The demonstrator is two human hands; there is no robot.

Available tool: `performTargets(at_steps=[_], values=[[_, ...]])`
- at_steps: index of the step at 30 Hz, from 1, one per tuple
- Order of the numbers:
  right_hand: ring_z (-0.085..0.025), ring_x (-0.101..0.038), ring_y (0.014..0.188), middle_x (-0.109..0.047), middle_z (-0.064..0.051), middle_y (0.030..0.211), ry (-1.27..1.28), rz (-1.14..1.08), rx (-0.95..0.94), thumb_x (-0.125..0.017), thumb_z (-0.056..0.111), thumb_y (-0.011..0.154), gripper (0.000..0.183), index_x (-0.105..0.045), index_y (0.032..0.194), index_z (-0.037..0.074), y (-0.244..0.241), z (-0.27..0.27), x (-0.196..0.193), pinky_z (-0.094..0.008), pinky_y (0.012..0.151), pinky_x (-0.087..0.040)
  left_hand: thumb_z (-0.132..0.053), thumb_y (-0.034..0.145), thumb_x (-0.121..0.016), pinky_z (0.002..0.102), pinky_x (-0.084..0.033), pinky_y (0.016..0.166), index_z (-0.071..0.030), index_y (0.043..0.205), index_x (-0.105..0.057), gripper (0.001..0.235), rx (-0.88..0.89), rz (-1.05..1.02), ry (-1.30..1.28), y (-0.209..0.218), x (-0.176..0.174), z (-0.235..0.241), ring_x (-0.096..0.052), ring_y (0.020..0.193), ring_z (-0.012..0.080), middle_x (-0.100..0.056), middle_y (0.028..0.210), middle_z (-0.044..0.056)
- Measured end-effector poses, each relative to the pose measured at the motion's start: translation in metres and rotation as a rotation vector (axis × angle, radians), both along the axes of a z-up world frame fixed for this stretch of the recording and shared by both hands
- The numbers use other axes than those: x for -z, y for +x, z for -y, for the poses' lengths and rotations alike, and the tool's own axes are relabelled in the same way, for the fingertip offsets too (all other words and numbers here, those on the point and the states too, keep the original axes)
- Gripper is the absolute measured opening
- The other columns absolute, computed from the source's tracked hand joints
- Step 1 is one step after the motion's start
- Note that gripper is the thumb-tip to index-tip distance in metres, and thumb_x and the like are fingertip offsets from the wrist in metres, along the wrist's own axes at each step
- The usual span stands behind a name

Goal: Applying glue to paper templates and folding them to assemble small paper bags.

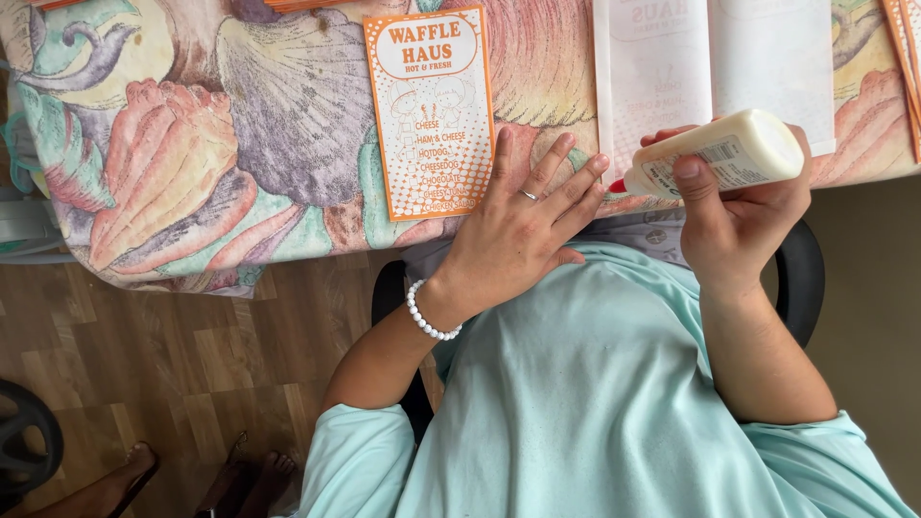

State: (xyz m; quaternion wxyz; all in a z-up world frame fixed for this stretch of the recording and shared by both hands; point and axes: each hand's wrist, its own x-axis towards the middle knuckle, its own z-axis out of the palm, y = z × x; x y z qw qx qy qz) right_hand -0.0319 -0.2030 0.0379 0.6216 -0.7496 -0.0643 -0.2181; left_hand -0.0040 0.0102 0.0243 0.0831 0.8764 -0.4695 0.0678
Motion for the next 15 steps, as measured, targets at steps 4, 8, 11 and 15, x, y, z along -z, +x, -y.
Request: performTargets(at_steps=[4, 8, 11, 15], values=[[-0.055, -0.069, 0.096, -0.06, -0.041, 0.106, 0.001, 0.035, 0.004, -0.061, 0.0, 0.112, 0.034, -0.03, 0.126, -0.003, 0.0004, 0.0021, 0.0003, -0.065, 0.088, -0.062, -0.063, 0.09, -0.072, 0.077, -0.022, 0.118, -0.014, 0.15, -0.053, 0.08, -0.001, -0.004, -0.01, 0.0001, 0.0015, -0.0004, -0.028, 0.152, 0.0369, -0.04, 0.163, 0.004], [-0.053, -0.069, 0.093, -0.061, -0.043, 0.105, -0.011, 0.042, 0.043, -0.062, 0.003, 0.111, 0.036, -0.03, 0.124, -0.005, 0.0009, 0.0013, 0.0021, -0.063, 0.083, -0.062, -0.062, 0.088, -0.074, 0.077, -0.022, 0.118, -0.013, 0.15, -0.053, 0.081, 0.001, -0.012, -0.012, 0.0008, 0.0003, -0.0003, -0.028, 0.152, 0.0376, -0.04, 0.163, 0.004], [-0.056, -0.069, 0.095, -0.06, -0.042, 0.106, -0.006, 0.074, 0.012, -0.062, 0.0, 0.111, 0.036, -0.03, 0.128, -0.004, 0.0007, -0.0012, 0.003, -0.065, 0.087, -0.062, -0.063, 0.09, -0.073, 0.077, -0.022, 0.118, -0.014, 0.153, -0.05, 0.083, 0.003, -0.013, -0.002, 0.0008, -0.0007, 0.0, -0.027, 0.152, 0.0386, -0.041, 0.163, 0.004], [-0.054, -0.069, 0.095, -0.061, -0.043, 0.106, 0.002, 0.051, 0.019, -0.062, 0.001, 0.111, 0.035, -0.03, 0.125, -0.003, -0.0006, -0.0025, 0.0017, -0.063, 0.086, -0.061, -0.061, 0.089, -0.075, 0.077, -0.024, 0.117, -0.015, 0.151, -0.053, 0.08, 0.001, -0.021, -0.015, 0.0012, 0.0004, 0.0001, -0.028, 0.152, 0.038, -0.04, 0.163, 0.004]])
